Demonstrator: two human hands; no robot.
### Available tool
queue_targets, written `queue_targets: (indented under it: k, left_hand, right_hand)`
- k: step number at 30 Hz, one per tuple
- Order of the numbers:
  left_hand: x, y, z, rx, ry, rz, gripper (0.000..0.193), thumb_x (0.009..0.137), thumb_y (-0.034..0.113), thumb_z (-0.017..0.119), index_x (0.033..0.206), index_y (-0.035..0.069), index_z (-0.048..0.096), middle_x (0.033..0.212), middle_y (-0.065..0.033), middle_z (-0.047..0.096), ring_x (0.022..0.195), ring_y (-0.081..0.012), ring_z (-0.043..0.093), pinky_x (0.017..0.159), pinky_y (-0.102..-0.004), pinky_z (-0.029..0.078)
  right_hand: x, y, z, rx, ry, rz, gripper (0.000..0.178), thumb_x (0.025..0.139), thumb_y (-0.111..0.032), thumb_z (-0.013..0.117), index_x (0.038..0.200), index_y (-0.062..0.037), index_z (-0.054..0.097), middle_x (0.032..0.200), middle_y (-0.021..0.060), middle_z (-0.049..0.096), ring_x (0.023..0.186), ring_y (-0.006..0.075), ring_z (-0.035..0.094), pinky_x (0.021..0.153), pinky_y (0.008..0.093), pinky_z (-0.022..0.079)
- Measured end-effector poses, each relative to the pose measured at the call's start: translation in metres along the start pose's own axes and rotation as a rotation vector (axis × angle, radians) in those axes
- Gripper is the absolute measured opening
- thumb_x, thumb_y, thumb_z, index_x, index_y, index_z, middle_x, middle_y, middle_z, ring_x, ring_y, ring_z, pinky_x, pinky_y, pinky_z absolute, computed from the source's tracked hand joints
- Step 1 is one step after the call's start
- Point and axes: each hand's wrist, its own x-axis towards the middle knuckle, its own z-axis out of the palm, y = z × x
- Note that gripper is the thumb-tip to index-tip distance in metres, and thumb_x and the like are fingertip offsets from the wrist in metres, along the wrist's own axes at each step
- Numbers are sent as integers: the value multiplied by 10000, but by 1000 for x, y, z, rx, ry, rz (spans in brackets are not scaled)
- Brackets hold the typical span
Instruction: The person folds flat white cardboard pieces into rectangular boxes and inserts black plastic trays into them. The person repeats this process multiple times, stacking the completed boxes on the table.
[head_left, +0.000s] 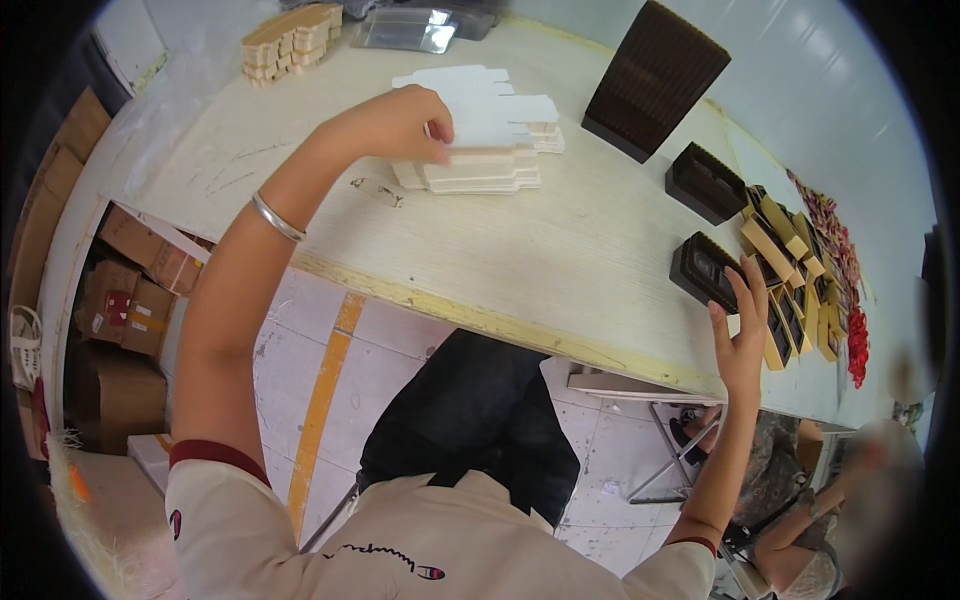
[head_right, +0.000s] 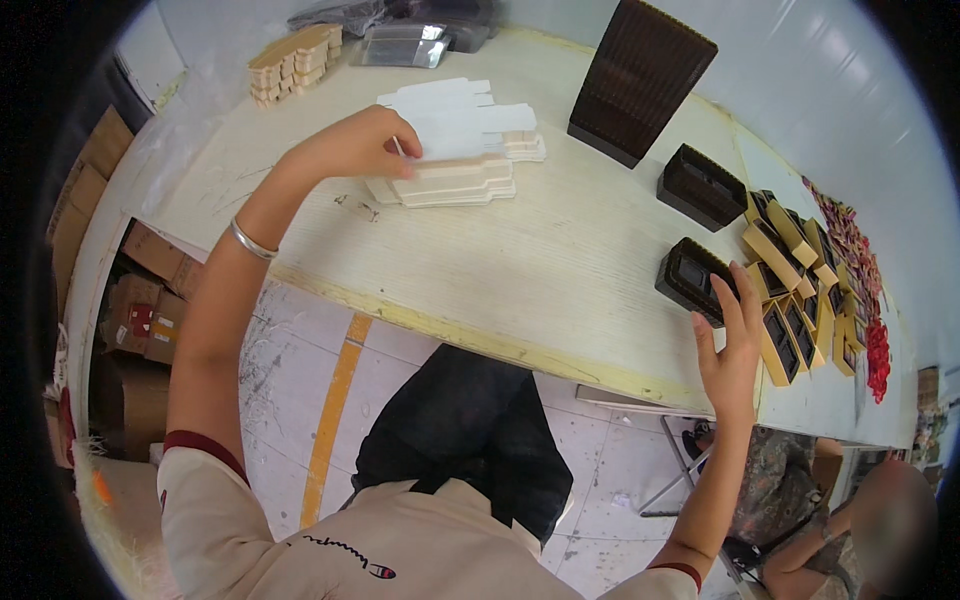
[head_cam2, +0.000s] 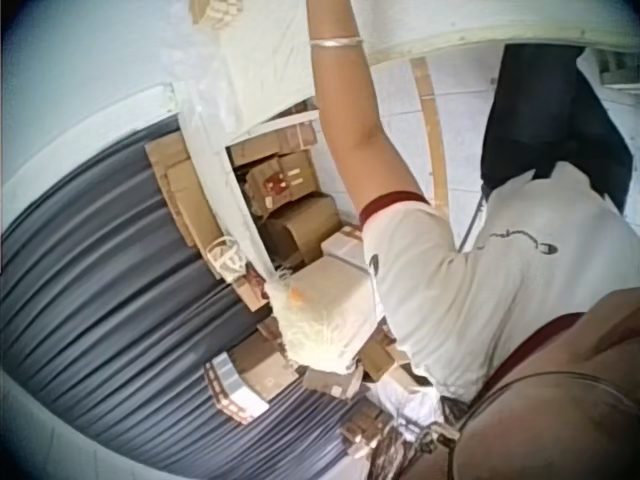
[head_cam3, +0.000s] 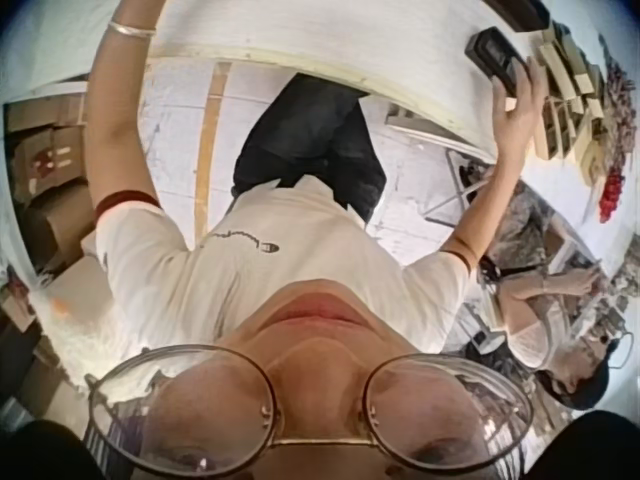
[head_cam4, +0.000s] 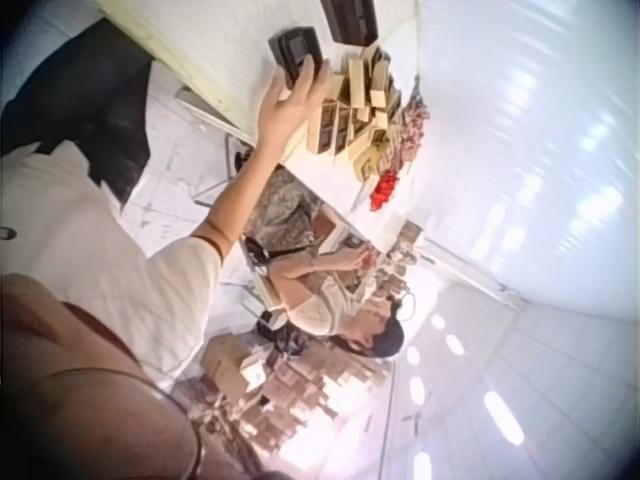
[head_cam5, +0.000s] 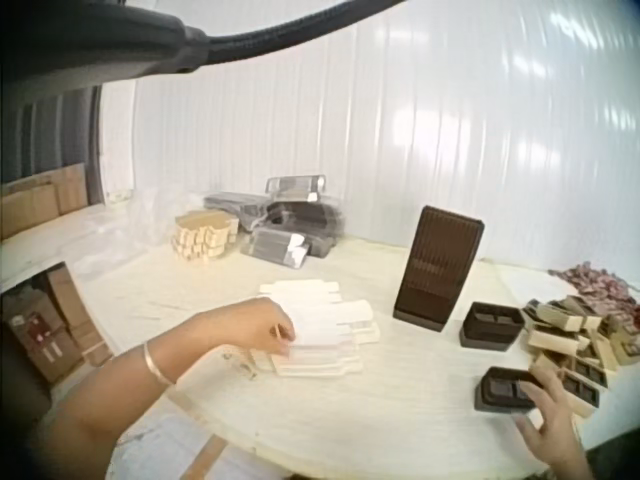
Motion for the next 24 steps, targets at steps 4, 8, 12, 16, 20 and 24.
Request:
queue_targets:
  k: [4,8,12,16,20,24]
  left_hand:
    - [-7,20,1,372,346,103,90,784,74,628,857,25,649,812,-95,645,783,-254,630,663,-378,513]
    - [-66,111,49,472,496,405,192,722,48,625,908,32,670,907,-101,655,797,-249,644,639,-343,529]
    - [-112,147,104,143,199,463,137,754,80,668,879,33,637,802,-87,604,680,-239,588,597,-340,504]
    - [-85,139,120,-260,159,250,117,799,99,672,898,65,619,796,-94,599,684,-265,570,580,-372,471]
    - [-70,136,125,-76,297,230,178,787,95,682,952,101,616,866,-64,593,785,-255,574,674,-359,464]
    - [-77,135,132,-11,310,352,235,738,123,719,948,83,621,934,-51,578,849,-239,573,723,-352,475]
  right_hand:
    - [-11,-9,-5,9,75,-72,409,875,-97,631,1270,-30,552,1392,189,461,1296,378,429,1063,447,349]
    - [-37,-50,-10,26,195,-264,431,848,-86,629,1266,-26,543,1327,259,498,1215,440,493,1015,502,395]
    - [-43,-107,20,94,72,-539,263,762,-170,731,985,-41,676,1021,152,641,926,305,619,755,411,499]
    - [-59,-102,68,201,28,-320,391,699,-99,759,1065,-38,637,1052,150,610,934,299,596,753,401,480]
    - [-42,-108,80,131,52,-253,437,686,-138,766,1085,-33,621,1108,161,576,1031,314,560,855,434,444]
    - [-37,-117,73,124,-55,-316,414,695,-174,751,1061,-25,624,1097,145,567,1066,303,551,948,468,392]
